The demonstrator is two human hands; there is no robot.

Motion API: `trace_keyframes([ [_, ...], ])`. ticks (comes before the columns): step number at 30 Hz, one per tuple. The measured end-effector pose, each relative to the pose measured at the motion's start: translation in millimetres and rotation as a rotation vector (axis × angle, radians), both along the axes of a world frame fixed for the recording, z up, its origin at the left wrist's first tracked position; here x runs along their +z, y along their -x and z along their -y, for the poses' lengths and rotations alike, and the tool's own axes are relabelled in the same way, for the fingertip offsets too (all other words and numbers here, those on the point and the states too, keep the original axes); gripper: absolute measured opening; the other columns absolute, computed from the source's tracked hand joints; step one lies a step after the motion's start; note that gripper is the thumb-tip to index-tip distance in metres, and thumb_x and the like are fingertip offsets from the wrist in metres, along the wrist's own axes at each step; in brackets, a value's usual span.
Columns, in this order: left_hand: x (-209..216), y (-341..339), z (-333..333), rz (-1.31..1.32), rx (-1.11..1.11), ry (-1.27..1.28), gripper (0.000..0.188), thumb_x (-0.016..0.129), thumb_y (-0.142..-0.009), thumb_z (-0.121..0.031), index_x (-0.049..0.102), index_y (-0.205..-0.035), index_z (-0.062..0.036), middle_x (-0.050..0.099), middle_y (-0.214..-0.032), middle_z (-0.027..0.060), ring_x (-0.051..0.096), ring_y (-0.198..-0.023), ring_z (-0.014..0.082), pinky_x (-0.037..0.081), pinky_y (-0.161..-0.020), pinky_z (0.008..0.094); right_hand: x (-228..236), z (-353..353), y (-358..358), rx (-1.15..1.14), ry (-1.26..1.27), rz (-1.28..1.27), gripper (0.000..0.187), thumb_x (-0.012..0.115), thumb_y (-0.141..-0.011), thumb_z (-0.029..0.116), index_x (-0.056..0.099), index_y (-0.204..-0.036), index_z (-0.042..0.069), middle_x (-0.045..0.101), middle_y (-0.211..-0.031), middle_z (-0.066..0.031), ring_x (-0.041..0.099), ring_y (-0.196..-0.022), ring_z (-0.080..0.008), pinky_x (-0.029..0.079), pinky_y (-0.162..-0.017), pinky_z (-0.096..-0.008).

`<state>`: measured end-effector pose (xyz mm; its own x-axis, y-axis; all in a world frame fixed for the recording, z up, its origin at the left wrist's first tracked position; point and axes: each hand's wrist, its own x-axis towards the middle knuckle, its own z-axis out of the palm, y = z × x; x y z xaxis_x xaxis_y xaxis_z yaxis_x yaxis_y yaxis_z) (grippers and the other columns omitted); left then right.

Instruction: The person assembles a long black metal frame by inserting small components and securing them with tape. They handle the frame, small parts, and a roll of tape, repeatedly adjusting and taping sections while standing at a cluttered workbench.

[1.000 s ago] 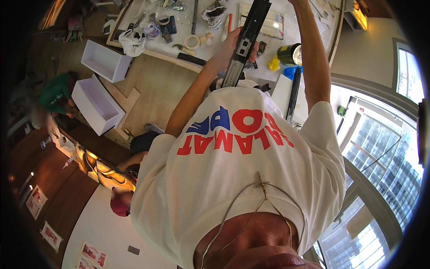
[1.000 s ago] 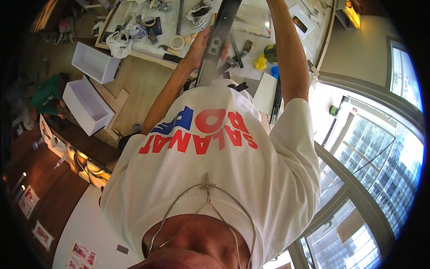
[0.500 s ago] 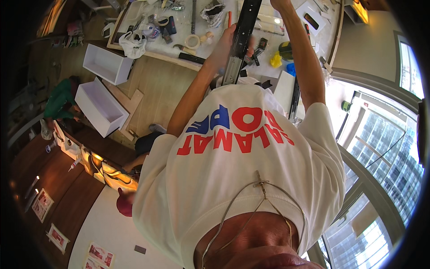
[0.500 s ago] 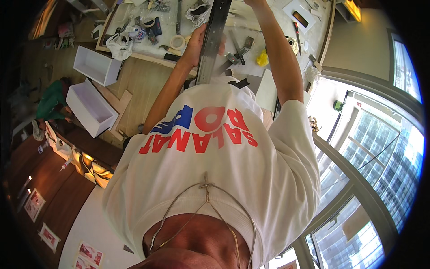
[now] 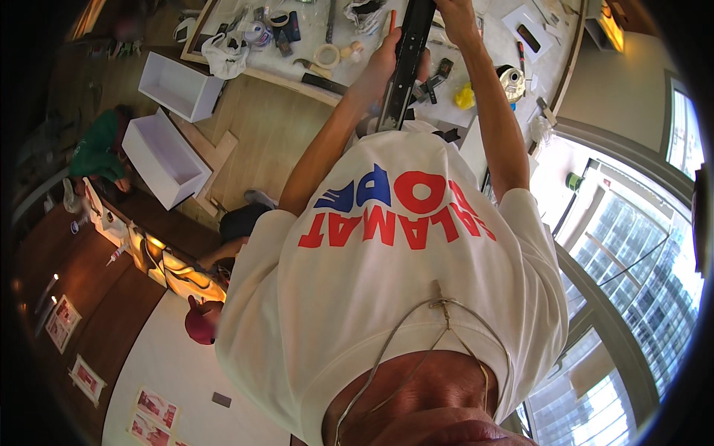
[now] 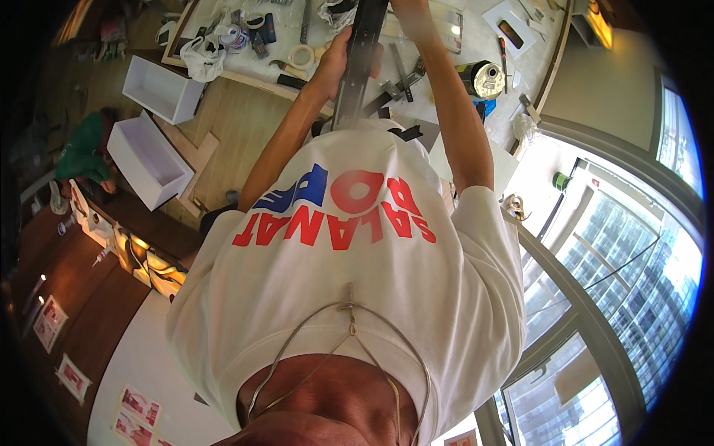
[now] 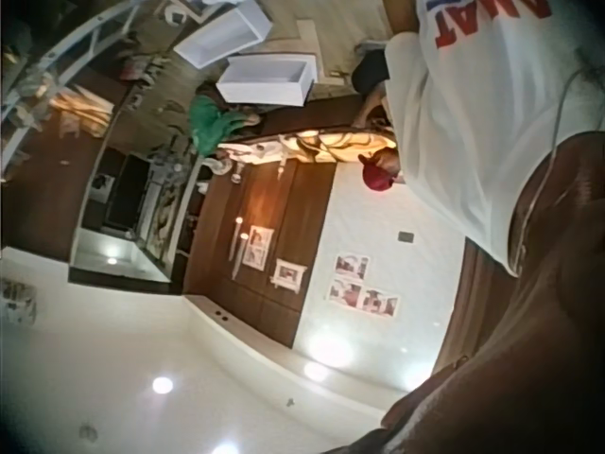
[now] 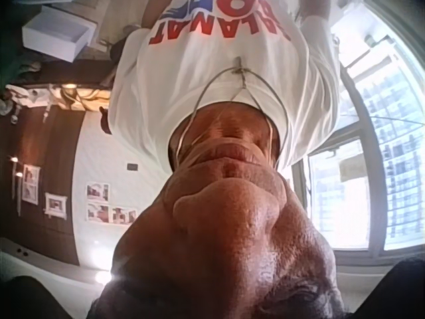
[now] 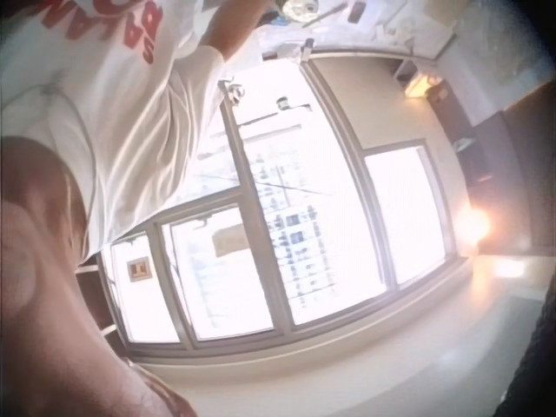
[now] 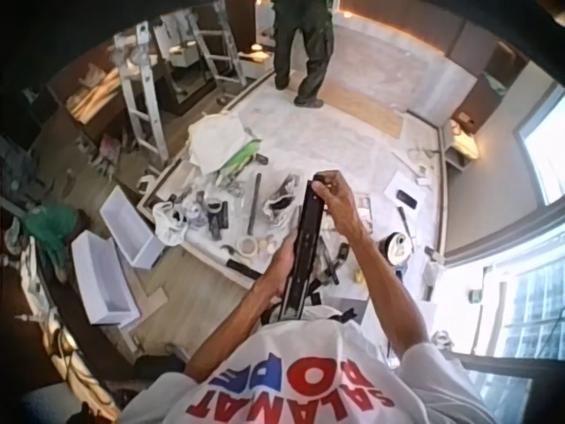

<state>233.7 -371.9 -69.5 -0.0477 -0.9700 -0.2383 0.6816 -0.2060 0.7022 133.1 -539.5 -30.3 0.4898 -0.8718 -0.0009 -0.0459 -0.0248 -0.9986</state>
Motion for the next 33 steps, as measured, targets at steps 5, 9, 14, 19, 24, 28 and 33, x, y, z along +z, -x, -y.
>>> trace_keyframes([
  [5, -4.4, 2.3, 1.3, 0.093, 0.004, -0.063, 0.063, 0.024, -0.110, -0.054, 0.061, -0.110, -0.0025, 0.069, -0.089, 0.0097, 0.068, -0.072, 0.0200, 0.058, -0.069, 0.0350, -21.8, -5.4, 1.3, -0.013, 0.153, 0.069, 0.033, 0.068, -0.099, 0.025, 0.059, -0.122, 0.003, 0.064, -0.102, -0.0059, 0.058, -0.093, -0.0133, 0.049, -0.081, -0.0285],
  [9, -3.0, 1.4, -2.1, 0.154, -0.042, -0.030, 0.062, 0.024, -0.110, -0.052, 0.061, -0.109, -0.0028, 0.068, -0.087, 0.0093, 0.067, -0.070, 0.0199, 0.058, -0.068, 0.0354, -22.5, -9.3, 4.3, -0.013, 0.129, 0.062, 0.032, 0.068, -0.100, 0.023, 0.058, -0.122, 0.003, 0.063, -0.101, -0.0068, 0.057, -0.092, -0.0133, 0.049, -0.080, -0.0281],
  [14, 0.9, 3.8, 3.3, 0.150, -0.049, -0.043, 0.060, 0.024, -0.110, -0.051, 0.059, -0.109, -0.0034, 0.068, -0.086, 0.0093, 0.067, -0.070, 0.0207, 0.058, -0.067, 0.0363, -30.2, 5.4, 12.1, -0.003, 0.172, -0.032, 0.029, 0.067, -0.100, 0.022, 0.057, -0.120, 0.004, 0.062, -0.096, -0.0059, 0.055, -0.083, -0.0118, 0.049, -0.072, -0.0263],
  [19, -5.2, 1.5, 13.9, 0.036, -0.032, -0.035, 0.038, 0.044, -0.108, -0.041, 0.052, -0.118, -0.0059, 0.067, -0.090, 0.0095, 0.068, -0.072, 0.0214, 0.059, -0.066, 0.0367, -24.3, 7.3, 5.5, -0.017, -0.025, 0.051, 0.025, 0.067, -0.100, 0.023, 0.058, -0.118, 0.007, 0.062, -0.090, -0.0045, 0.054, -0.072, -0.0089, 0.046, -0.061, -0.0243],
  [24, -20.0, -2.2, 10.3, 0.036, -0.066, 0.065, 0.034, 0.056, -0.105, -0.031, 0.045, -0.126, -0.0077, 0.066, -0.093, 0.0106, 0.069, -0.075, 0.0220, 0.060, -0.066, 0.0362, -43.6, 11.4, 10.4, 0.054, 0.019, -0.037, 0.030, 0.069, -0.100, 0.026, 0.057, -0.120, 0.008, 0.062, -0.091, -0.0033, 0.055, -0.072, -0.0084, 0.047, -0.062, -0.0235],
  [28, -10.5, -2.3, 18.0, 0.137, 0.068, 0.050, 0.035, 0.054, -0.106, -0.032, 0.043, -0.127, -0.0070, 0.065, -0.091, 0.0112, 0.069, -0.073, 0.0219, 0.060, -0.064, 0.0364, -32.4, -6.4, 9.0, -0.046, -0.259, 0.057, 0.037, 0.068, -0.100, 0.025, 0.056, -0.131, 0.008, 0.064, -0.109, -0.0112, 0.063, -0.084, -0.0147, 0.054, -0.073, -0.0278],
  [33, -28.4, -32.5, 47.8, 0.161, 0.400, -0.078, 0.045, 0.050, -0.105, -0.050, 0.063, -0.093, -0.0091, 0.063, -0.070, 0.0035, 0.062, -0.059, 0.0155, 0.053, -0.055, 0.0307, -38.5, -64.8, 47.2, 0.367, -0.231, 0.009, 0.057, 0.063, -0.100, 0.038, 0.046, -0.142, 0.002, 0.065, -0.120, -0.0123, 0.067, -0.106, -0.0233, 0.055, -0.094, -0.0376],
])
